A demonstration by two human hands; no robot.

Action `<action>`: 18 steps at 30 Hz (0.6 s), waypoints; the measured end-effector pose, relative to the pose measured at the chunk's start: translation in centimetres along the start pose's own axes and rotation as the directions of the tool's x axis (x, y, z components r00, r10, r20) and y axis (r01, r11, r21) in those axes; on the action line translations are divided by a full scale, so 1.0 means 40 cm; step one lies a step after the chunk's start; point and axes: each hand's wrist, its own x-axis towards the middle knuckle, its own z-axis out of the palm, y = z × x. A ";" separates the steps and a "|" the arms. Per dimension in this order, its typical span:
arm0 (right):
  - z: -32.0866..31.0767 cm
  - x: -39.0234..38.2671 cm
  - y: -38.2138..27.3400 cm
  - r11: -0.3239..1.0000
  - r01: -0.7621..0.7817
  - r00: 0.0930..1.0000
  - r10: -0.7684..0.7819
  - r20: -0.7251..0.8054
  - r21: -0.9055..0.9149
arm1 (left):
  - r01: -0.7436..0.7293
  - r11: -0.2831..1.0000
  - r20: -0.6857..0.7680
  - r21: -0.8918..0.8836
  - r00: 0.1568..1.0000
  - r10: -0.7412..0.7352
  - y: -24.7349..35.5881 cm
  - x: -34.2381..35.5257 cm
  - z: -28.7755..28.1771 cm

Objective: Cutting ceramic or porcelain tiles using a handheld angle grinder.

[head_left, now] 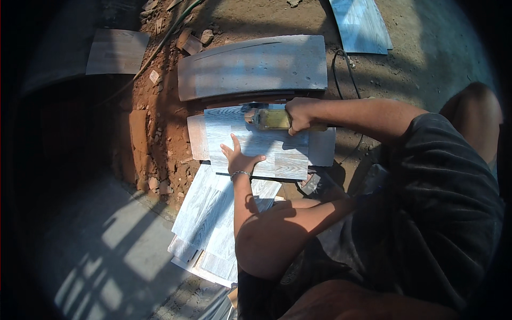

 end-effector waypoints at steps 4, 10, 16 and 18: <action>0.002 -0.009 0.009 1.000 -0.029 0.999 0.029 0.017 -0.010 | 0.011 1.000 -0.002 0.009 1.000 -0.011 -0.001 0.003 0.005; -0.004 -0.023 0.011 0.996 -0.073 0.996 0.076 0.052 -0.047 | 0.016 1.000 0.000 -0.001 1.000 -0.016 0.001 0.003 0.004; -0.011 -0.042 0.012 0.995 -0.081 0.995 0.083 0.052 -0.055 | 0.011 1.000 -0.011 0.000 1.000 -0.011 0.002 -0.001 0.003; -0.011 -0.046 0.017 0.995 -0.075 0.996 0.077 0.048 -0.061 | 0.009 1.000 -0.015 0.004 1.000 -0.009 0.004 -0.001 0.000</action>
